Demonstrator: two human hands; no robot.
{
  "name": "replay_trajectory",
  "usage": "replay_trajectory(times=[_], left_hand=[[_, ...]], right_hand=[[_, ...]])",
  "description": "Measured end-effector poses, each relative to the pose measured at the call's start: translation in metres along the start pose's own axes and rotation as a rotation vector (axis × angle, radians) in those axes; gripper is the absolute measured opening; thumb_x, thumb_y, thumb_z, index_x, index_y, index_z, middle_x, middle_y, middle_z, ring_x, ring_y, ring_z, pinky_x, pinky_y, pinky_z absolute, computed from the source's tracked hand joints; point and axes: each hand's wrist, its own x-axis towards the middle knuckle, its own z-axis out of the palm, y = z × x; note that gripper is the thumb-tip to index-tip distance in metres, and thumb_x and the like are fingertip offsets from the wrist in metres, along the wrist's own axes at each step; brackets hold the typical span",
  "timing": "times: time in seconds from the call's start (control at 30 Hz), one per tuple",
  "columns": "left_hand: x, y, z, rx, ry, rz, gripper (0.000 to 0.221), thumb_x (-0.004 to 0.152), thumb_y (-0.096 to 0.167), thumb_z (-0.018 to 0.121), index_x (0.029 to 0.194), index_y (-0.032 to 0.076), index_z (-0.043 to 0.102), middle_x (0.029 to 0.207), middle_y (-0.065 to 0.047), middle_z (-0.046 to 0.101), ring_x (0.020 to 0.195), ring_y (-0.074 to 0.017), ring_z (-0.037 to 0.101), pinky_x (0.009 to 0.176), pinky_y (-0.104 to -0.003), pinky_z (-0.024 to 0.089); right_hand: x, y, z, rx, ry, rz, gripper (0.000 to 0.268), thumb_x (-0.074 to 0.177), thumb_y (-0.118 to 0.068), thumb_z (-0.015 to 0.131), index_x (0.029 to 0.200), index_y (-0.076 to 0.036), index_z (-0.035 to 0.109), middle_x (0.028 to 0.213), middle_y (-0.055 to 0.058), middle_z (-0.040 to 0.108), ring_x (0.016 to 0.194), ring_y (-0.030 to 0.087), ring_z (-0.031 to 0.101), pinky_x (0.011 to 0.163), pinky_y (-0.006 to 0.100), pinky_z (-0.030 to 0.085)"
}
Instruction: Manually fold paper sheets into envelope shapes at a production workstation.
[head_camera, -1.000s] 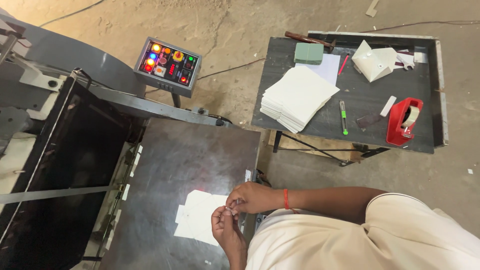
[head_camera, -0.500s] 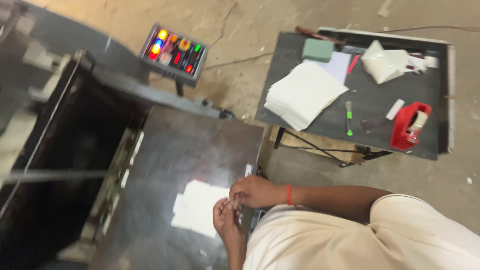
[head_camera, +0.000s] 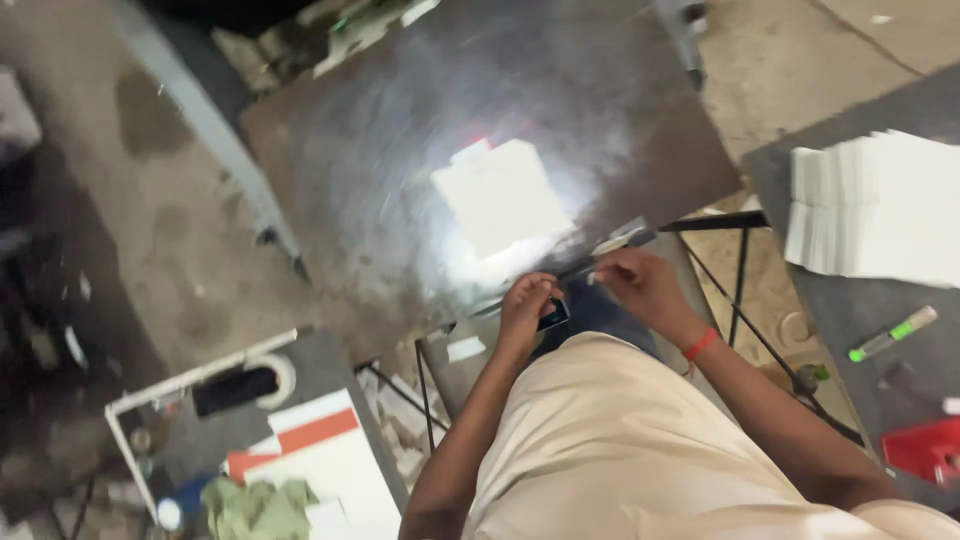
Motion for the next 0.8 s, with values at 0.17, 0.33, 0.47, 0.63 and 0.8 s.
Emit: replay_trajectory(times=[0.17,0.33,0.47,0.63,0.8], left_hand=[[0.014,-0.068,-0.049,0.079,0.082,0.062,0.017,0.101,0.018,0.064,0.109,0.003,0.066,0.091,-0.003,0.070,0.082,-0.0085,0.066,0.070,-0.024,0.051],[0.038,-0.020,-0.048,0.540,0.215,0.083,0.014,0.097,0.018,0.067,0.099,0.005,0.072,0.076,-0.006,0.066,0.066,-0.0105,0.057,0.060,-0.028,0.047],[0.099,0.031,-0.044,0.732,0.278,0.354,0.012,0.096,0.018,0.067,0.099,0.006,0.069,0.084,-0.010,0.069,0.077,-0.0207,0.065,0.071,-0.034,0.053],[0.196,0.068,-0.057,1.219,0.355,0.698,0.008,0.094,0.018,0.068,0.094,0.010,0.070,0.097,-0.010,0.070,0.095,-0.0342,0.062,0.088,-0.047,0.049],[0.240,0.083,-0.055,1.314,0.458,0.762,0.022,0.088,0.028,0.075,0.103,0.013,0.070,0.106,-0.006,0.065,0.107,-0.0302,0.058,0.098,-0.049,0.042]], right_hand=[[0.009,0.026,0.019,-0.080,0.010,0.111,0.012,0.091,-0.014,0.077,0.095,-0.004,0.073,0.085,0.009,0.068,0.067,0.016,0.060,0.061,0.031,0.049],[0.041,0.054,0.037,-0.107,-0.086,0.244,0.011,0.092,-0.015,0.074,0.095,-0.005,0.071,0.079,0.007,0.068,0.063,0.013,0.056,0.059,0.031,0.046],[0.091,0.085,0.045,-0.144,-0.130,0.251,0.011,0.094,-0.016,0.073,0.095,-0.006,0.071,0.078,0.006,0.069,0.064,0.013,0.057,0.060,0.030,0.047],[0.167,0.136,0.053,0.188,-0.159,0.197,0.011,0.099,-0.011,0.066,0.094,-0.002,0.064,0.087,0.003,0.070,0.076,0.007,0.062,0.068,0.024,0.049],[0.239,0.145,0.063,0.162,-0.152,0.188,0.011,0.102,-0.007,0.063,0.094,-0.001,0.061,0.087,0.005,0.070,0.079,0.007,0.063,0.069,0.025,0.051]])
